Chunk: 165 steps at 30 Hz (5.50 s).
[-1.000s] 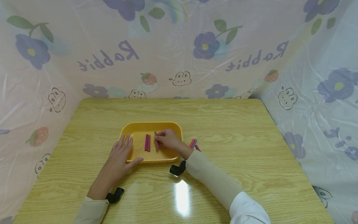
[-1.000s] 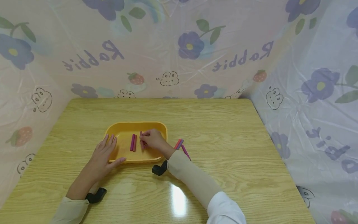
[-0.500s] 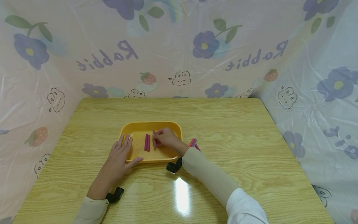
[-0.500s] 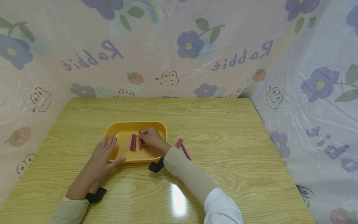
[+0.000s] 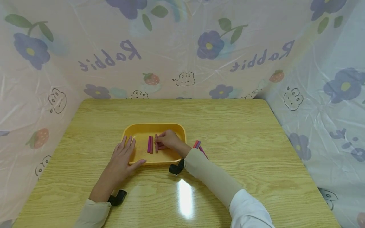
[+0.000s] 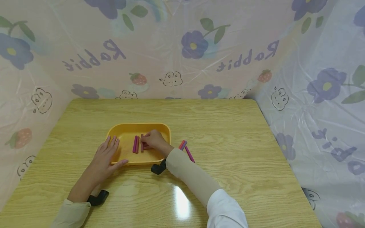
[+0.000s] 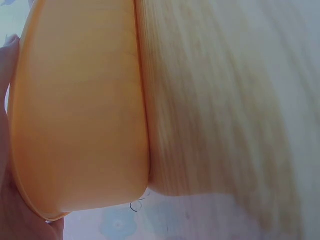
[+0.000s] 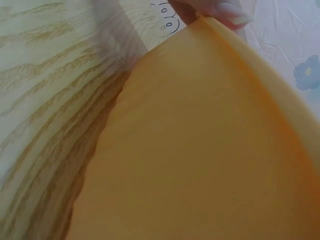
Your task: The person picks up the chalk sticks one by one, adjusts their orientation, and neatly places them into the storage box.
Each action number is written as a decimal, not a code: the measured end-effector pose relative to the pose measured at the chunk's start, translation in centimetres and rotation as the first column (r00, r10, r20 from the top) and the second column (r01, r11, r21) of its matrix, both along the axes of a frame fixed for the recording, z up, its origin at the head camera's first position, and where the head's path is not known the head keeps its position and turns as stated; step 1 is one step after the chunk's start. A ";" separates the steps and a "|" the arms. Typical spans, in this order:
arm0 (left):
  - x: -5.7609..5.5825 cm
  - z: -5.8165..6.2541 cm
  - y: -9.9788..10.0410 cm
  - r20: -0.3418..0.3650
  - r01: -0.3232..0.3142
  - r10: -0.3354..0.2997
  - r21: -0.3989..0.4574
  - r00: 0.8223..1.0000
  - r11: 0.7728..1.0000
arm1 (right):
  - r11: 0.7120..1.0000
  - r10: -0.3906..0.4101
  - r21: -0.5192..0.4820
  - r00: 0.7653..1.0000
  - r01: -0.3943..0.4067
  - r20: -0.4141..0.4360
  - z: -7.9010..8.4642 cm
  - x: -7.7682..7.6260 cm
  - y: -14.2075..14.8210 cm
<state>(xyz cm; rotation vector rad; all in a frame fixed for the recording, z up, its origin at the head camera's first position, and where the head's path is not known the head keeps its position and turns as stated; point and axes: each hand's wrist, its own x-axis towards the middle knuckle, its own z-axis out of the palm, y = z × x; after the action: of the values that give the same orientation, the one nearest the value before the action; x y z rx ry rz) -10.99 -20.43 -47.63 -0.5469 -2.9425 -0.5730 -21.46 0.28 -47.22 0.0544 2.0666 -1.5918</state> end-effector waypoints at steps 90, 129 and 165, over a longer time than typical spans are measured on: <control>0.1 0.0 0.1 -0.018 0.015 -0.015 -0.003 1.000 1.000 | 0.999 0.017 0.047 0.998 -0.015 -0.056 -0.4 0.6 0.0; 0.0 0.2 0.2 -0.006 0.011 -0.011 -0.018 1.000 1.000 | 0.989 0.120 0.090 0.990 -0.113 -0.071 0.6 0.5 0.6; 0.3 0.2 0.2 -0.014 0.016 -0.016 -0.002 1.000 1.000 | 0.982 0.128 0.171 0.954 -0.083 -0.272 5.7 2.2 14.1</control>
<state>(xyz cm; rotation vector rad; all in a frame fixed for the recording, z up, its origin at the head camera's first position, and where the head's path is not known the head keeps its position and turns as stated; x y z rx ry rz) -10.73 -20.27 -47.45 -0.5728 -2.9281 -0.5662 -19.21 14.37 -41.54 -0.2377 2.3674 -1.4368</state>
